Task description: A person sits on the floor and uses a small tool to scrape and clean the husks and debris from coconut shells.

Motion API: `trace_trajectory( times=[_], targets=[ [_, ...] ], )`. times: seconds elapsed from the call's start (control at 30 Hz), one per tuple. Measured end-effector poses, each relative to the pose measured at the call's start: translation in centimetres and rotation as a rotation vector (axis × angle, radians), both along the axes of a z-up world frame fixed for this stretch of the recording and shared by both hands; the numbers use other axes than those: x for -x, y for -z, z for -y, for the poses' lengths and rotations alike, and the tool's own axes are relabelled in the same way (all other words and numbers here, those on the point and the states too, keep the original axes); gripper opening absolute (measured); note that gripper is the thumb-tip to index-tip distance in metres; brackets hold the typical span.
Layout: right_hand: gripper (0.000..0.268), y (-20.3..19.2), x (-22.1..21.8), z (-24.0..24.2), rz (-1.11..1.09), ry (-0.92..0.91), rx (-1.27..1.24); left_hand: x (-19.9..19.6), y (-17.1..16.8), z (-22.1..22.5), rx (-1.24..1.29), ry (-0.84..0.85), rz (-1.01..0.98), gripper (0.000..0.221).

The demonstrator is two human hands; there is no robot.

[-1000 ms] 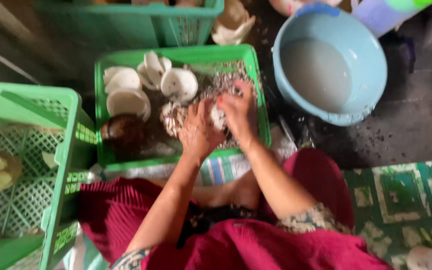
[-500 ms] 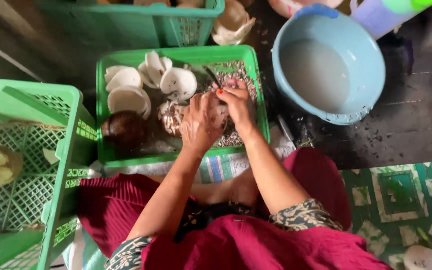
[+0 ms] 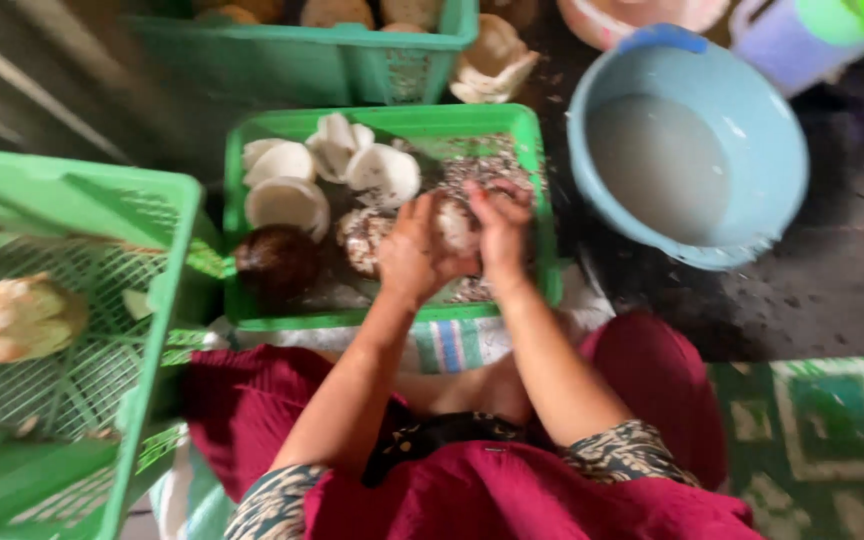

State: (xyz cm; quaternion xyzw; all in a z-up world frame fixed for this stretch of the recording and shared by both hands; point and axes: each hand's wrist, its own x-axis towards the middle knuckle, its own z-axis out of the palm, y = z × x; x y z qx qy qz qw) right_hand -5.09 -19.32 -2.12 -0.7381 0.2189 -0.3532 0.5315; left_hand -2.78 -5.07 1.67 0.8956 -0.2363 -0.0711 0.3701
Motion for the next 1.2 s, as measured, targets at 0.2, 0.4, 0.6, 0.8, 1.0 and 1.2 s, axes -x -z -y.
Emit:
trace_trajectory(
  times=[0.2,0.4,0.6,0.8,1.0,1.2],
  targets=[
    [0.023,-6.6,4.1,-4.8,-0.281,-0.109,0.452,-0.2,3.1,1.4,-0.05,-0.108,0.137,0.058],
    [0.019,-0.1,0.7,-0.3,-0.188,-0.027,0.028,-0.4,2.1,0.7,0.045,-0.061,-0.017,0.105],
    [0.024,0.6,-0.5,0.4,-0.22,0.0,-0.025,-0.4,0.2,-0.3,0.006,-0.007,-0.082,0.111],
    [0.016,0.6,0.2,1.1,-0.113,-0.049,-0.015,0.6,1.1,0.3,-0.021,-0.002,-0.017,0.108],
    [0.029,-1.5,0.4,-0.5,-0.174,-0.128,-0.091,-0.5,3.0,0.5,0.11,-0.005,0.106,0.114],
    [0.021,-6.3,3.9,-3.9,-0.206,-0.144,0.292,0.1,3.9,1.3,-0.035,-0.027,0.095,0.1]
  ],
)
